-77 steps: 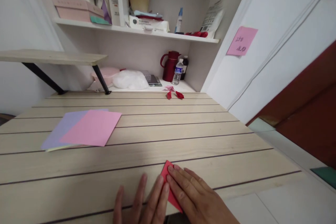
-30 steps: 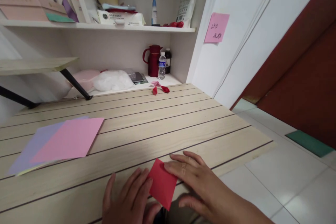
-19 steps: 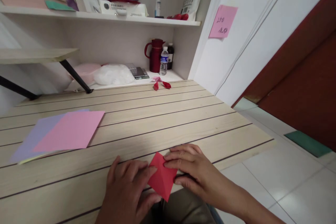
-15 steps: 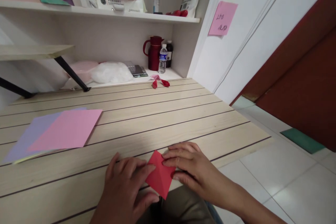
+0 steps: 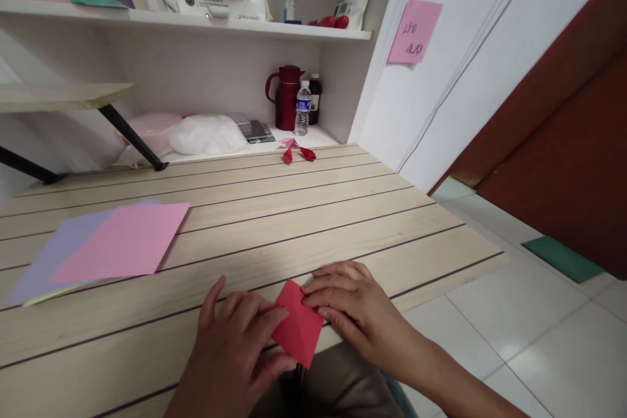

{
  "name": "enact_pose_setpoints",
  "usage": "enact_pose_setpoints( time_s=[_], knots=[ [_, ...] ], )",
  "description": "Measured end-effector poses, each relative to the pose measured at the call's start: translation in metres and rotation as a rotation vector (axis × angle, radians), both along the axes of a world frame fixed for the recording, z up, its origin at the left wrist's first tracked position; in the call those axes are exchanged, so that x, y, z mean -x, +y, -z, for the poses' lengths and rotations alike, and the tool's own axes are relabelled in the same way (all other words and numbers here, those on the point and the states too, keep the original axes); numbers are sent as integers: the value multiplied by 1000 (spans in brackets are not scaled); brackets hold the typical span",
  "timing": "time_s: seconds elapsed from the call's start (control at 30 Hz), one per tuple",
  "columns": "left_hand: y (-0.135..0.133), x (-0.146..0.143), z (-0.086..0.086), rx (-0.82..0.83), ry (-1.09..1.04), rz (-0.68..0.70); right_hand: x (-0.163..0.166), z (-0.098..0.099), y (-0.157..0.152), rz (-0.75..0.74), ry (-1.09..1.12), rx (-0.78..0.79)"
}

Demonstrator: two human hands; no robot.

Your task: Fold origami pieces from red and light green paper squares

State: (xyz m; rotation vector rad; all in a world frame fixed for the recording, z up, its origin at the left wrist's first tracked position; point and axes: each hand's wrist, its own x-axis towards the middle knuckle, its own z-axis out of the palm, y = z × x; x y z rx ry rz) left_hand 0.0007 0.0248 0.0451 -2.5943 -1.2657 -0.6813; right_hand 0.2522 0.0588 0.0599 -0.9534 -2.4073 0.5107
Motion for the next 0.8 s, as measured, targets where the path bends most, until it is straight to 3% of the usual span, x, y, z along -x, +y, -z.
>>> enact_pose_setpoints(
  time_s=[0.27, 0.8],
  knots=[
    [1, 1, -2, -68, 48, 30, -4, -9, 0, -40, -13, 90],
    [-3, -4, 2, -61, -52, -71, 0, -2, -2, -13, 31, 68]
  ],
)
